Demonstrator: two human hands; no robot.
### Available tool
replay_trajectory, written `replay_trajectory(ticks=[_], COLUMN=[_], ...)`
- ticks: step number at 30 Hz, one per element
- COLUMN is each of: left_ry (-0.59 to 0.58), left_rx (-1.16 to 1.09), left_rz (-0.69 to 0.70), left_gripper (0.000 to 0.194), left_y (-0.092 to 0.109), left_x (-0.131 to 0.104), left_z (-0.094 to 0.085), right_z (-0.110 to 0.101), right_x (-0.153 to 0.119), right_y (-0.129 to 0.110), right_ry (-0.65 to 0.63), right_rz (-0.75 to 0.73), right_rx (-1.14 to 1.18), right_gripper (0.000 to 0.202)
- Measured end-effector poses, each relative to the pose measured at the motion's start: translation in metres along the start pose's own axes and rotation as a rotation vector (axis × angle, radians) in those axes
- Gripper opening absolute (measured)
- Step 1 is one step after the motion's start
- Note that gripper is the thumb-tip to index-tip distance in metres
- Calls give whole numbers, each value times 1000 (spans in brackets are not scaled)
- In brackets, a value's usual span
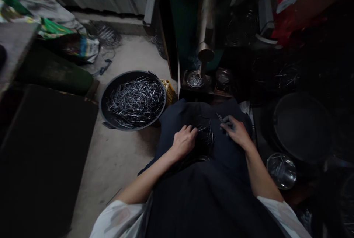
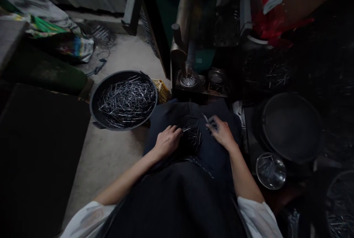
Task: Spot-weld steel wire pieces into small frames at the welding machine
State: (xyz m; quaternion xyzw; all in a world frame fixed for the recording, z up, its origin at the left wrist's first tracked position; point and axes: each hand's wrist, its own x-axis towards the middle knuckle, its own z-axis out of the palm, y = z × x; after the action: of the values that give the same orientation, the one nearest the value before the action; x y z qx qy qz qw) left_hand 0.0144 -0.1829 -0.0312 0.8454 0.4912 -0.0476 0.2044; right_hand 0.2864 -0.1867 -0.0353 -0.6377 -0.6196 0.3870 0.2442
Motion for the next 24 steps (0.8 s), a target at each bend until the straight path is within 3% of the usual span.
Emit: replay_trajectory(ticks=[4,9,12,14,17,20,24], left_ry=[13,83,179,211,198,203,212], left_rx=[1,31,-58,-172,-287,-220,-99], left_rz=[-3,133,175,187,176,132,123], left_gripper=[24,25,16,18,17,18,18], left_y=[-5,7,5,-2,-11,-12,-7], left_x=[0,-2,-6,-8,-10,-12,-13], left_z=[-15,-24,-27,-26,-19,-15,-13], right_z=[7,25,31,36,48,65,79], right_x=[2,9,8,6,2,-3,-8], right_y=[-8,-44,-58,-58,-48,-39,-36], right_ry=[-14,-178,-231,-205,-107,-83,-78], right_rz=[-19,-338,-396,-326,-75,152,246], right_rx=[184,164,194,297,573,849,1026], right_gripper=[24,24,27,28,35,41,43])
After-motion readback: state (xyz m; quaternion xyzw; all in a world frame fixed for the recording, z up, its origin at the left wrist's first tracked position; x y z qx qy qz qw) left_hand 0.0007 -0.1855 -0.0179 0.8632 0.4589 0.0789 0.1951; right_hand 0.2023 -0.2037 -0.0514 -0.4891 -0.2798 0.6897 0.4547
